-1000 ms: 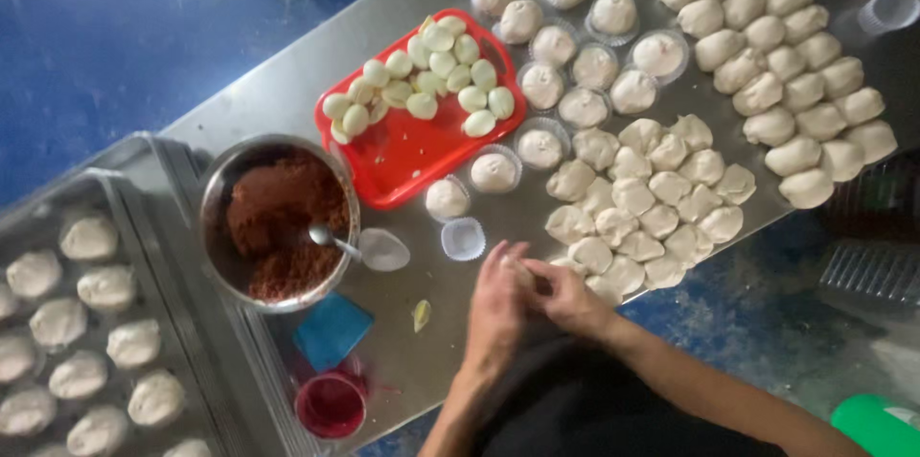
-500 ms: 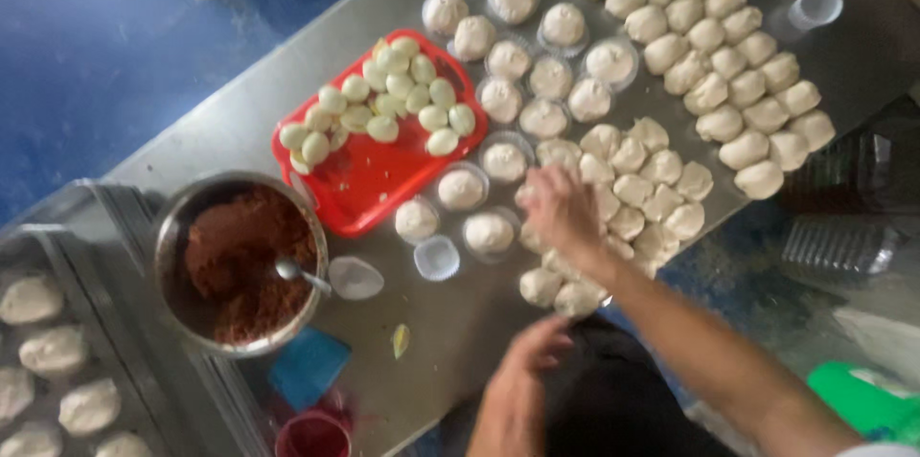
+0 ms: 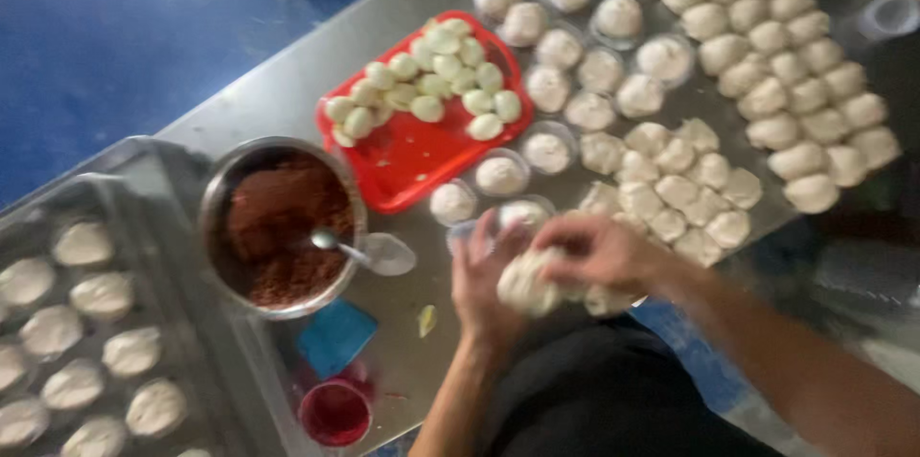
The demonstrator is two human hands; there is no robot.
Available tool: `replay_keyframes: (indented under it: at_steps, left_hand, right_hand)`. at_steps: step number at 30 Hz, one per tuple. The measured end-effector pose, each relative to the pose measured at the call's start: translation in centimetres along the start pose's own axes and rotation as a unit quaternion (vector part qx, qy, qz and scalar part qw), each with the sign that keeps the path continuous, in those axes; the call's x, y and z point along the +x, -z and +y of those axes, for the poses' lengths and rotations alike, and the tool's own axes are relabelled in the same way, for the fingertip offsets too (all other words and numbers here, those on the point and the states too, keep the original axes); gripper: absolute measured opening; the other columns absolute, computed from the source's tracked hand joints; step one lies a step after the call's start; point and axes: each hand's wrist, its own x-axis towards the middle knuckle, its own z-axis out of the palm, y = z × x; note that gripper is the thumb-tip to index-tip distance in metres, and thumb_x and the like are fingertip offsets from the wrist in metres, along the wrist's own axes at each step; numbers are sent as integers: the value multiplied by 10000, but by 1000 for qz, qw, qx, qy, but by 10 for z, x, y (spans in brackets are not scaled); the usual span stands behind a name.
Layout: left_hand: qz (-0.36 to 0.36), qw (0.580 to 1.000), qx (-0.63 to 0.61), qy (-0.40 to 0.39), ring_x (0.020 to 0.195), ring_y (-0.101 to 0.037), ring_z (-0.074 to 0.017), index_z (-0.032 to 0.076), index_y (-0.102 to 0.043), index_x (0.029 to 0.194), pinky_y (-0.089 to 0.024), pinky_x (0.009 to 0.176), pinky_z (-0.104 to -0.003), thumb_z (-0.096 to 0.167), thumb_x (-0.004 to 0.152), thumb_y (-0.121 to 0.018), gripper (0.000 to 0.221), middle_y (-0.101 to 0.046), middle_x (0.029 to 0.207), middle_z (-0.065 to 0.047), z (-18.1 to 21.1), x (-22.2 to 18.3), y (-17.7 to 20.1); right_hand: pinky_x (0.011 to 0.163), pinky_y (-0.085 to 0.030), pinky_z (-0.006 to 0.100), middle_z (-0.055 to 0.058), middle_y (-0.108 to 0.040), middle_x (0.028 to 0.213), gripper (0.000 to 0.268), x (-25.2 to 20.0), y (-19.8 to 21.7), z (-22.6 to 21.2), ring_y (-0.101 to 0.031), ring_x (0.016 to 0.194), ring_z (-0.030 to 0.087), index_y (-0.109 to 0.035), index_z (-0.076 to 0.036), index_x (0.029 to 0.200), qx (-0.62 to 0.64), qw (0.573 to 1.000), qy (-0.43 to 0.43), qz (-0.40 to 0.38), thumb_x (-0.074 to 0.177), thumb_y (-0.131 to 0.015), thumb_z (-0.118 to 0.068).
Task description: The person prepares buns by flattening dough by hand, scooping a meat filling into the center with a spoon, adding a slice of boiled egg, and pleating the edges to seal the filling inside before placing each bun onto a tray.
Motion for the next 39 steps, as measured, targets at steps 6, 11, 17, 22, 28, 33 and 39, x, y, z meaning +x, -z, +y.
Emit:
replay_keyframes:
  at_steps: [6, 11, 17, 22, 28, 33, 39]
  left_hand:
    - [-38, 994, -99, -13, 1486, -345, -345, 158, -223, 1631, -287, 1213, -518, 709, 978, -294, 857, -314, 1635, -174, 34, -12, -63]
    - [-81, 995, -22, -46, 1573, -230, -290, 188, -126, 1692, -222, 1275, -431, 741, 987, -324, 918, -167, 1742, -80, 59, -40, -78]
    - [-60, 993, -85, -64, 1564, -261, -272, 175, -68, 1694, -249, 1268, -421, 782, 963, -298, 977, -147, 1743, -111, 77, -40, -38]
    - [-32, 999, 17, -27, 1471, -303, -358, 223, -7, 1667, -271, 1110, -464, 813, 916, -268, 989, -171, 1727, -107, 98, -69, -6]
    - [61, 977, -185, -87, 1409, -527, -209, 136, -212, 1631, -492, 1117, -391, 707, 874, -493, 988, -400, 1606, -115, 140, -120, 14]
    - [25, 863, 490, 122, 940, -637, -116, 42, -714, 1265, -534, 842, -285, 276, 931, -745, 409, -728, 1041, -106, 215, -206, 58]
    - [121, 843, 525, -7, 837, -688, -82, 21, -772, 1074, -563, 768, -263, 167, 884, -763, 240, -768, 939, -21, 251, -232, 104]
  right_hand:
    - [1214, -339, 473, 232, -433, 1530, 545, -12, -82, -95, -394, 1458, 380, -526, -134, 1492, -291, 845, 374, 247, 1045, -507, -445]
    - [1327, -184, 570, 290, -249, 1712, 636, 3, -128, -97, -215, 1612, 477, -341, -87, 1638, -316, 872, 323, 187, 1069, -411, -361]
    - [1344, -78, 511, 207, -161, 1703, 674, 13, -171, -111, -95, 1637, 348, -257, -97, 1616, -280, 805, 442, 279, 1029, -364, -408]
    - [1298, -170, 439, 223, -187, 1729, 652, 23, -158, -107, -148, 1624, 323, -211, -37, 1637, -36, 948, 315, -22, 1067, -445, -252]
    - [778, -605, 321, 95, -702, 967, 221, 16, -173, -72, -723, 903, 209, -661, -50, 1070, -155, 967, 156, -124, 854, -701, -31]
    - [678, -590, 333, 77, -746, 876, 105, 57, -226, -99, -756, 803, 195, -714, -58, 986, -225, 950, 199, -91, 922, -679, -133]
    - [735, -541, 576, 244, -719, 888, 501, 181, -272, -83, -715, 861, 447, -568, -32, 1144, -564, 817, -43, 110, 1004, -578, -513]
